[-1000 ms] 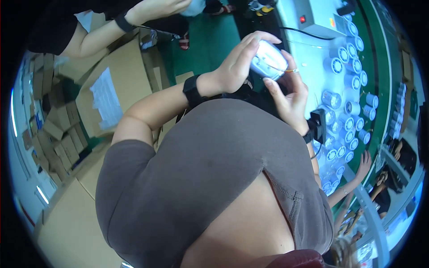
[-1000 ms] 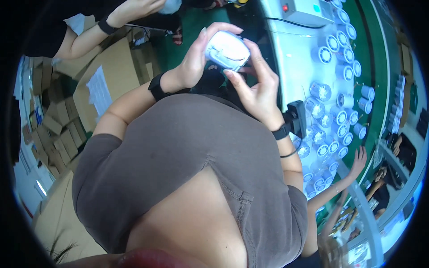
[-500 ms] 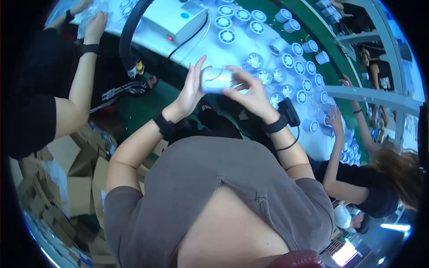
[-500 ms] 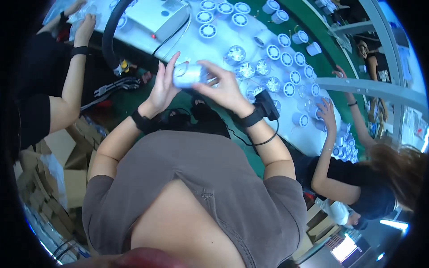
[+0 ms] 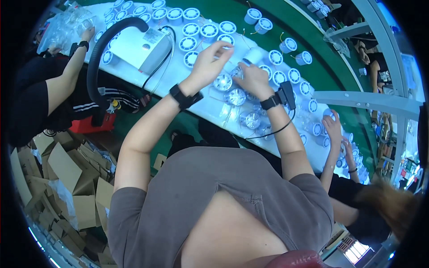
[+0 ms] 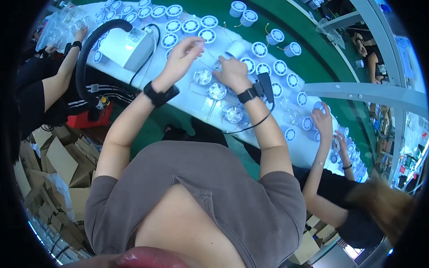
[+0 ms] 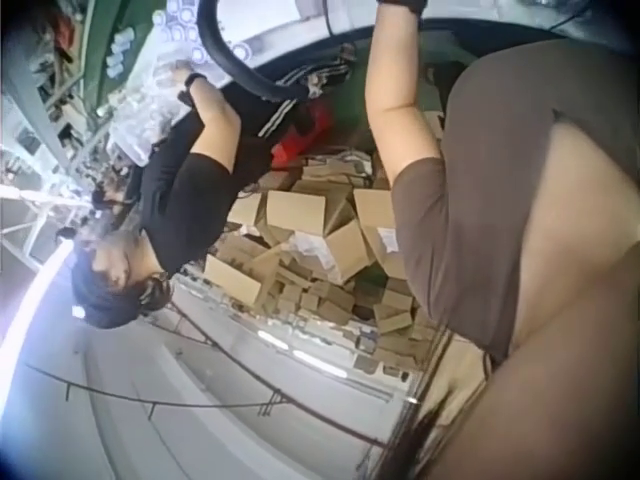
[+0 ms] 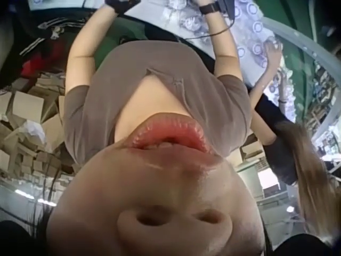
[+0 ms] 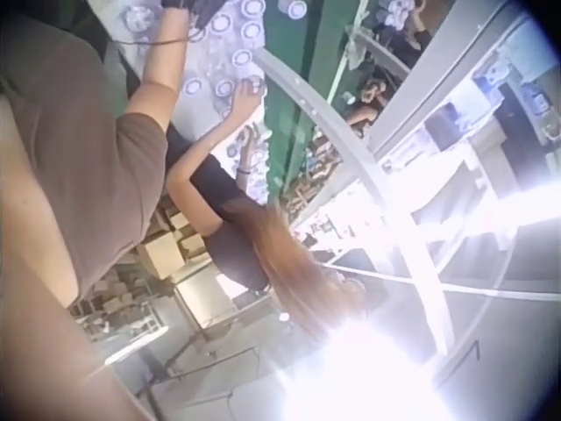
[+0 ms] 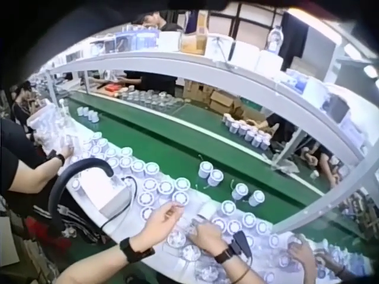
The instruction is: The person picks up a plastic bag, removes a plastic cup, and places the bag into a cardboard box. They then pick up a motor and a plastic cup, fit the motor into the cup by hand, and repeat the process.
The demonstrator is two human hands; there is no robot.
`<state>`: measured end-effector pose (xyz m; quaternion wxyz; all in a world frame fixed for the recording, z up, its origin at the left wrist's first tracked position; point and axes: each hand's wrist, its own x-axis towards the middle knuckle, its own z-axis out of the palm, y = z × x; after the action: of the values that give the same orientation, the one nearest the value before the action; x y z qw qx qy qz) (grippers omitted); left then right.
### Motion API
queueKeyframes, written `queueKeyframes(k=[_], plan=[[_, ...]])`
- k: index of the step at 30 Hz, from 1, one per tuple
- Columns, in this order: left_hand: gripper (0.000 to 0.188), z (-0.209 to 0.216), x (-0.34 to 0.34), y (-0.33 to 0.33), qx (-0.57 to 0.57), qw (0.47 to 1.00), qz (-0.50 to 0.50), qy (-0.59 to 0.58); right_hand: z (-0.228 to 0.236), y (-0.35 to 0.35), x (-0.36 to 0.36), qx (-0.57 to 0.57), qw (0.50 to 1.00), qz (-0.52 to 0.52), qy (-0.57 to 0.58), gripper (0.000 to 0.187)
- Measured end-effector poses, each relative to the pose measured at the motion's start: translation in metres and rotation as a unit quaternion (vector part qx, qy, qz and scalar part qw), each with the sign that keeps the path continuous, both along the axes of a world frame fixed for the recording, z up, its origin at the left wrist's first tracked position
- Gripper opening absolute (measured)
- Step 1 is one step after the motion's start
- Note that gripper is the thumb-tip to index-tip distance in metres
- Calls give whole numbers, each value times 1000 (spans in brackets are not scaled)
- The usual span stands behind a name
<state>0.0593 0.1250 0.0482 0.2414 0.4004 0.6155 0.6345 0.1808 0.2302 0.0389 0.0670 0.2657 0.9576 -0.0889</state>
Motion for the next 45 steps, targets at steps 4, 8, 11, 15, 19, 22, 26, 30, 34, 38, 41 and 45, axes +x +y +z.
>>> queueKeyframes(k=[4,8,11,15,19,22,26,30,34,38,41,45], plan=[[30,8,-1,67,-131,975,-57,168,13,13,24,-41,995,-2,94,40],[39,-19,9,101,-173,941,-92,274,34,46,65,-127,959,-106,232,31],[37,-18,15,100,-224,954,-170,104,40,73,101,-124,931,-158,306,27],[36,-25,17,75,-230,957,-170,-47,44,67,113,-301,851,-222,368,24],[34,-9,23,39,-206,957,-141,-147,23,71,88,-163,926,-131,315,31],[32,-4,27,11,-204,950,-123,-199,0,85,42,70,952,70,291,44],[29,5,31,-15,-165,954,-103,-227,-31,84,2,156,978,101,94,56],[30,14,21,-43,-143,964,-64,-214,-25,85,-14,63,996,52,41,62],[32,23,12,-76,-119,953,-27,-278,30,56,-3,-287,905,-122,290,49],[37,5,8,-105,-55,834,-152,-528,31,-30,19,-660,636,-113,383,40],[44,0,13,-113,-6,728,-112,-676,38,-100,0,-541,775,8,328,42],[48,-10,-1,-168,20,729,-87,-679,29,-158,-26,-416,848,102,311,35]])
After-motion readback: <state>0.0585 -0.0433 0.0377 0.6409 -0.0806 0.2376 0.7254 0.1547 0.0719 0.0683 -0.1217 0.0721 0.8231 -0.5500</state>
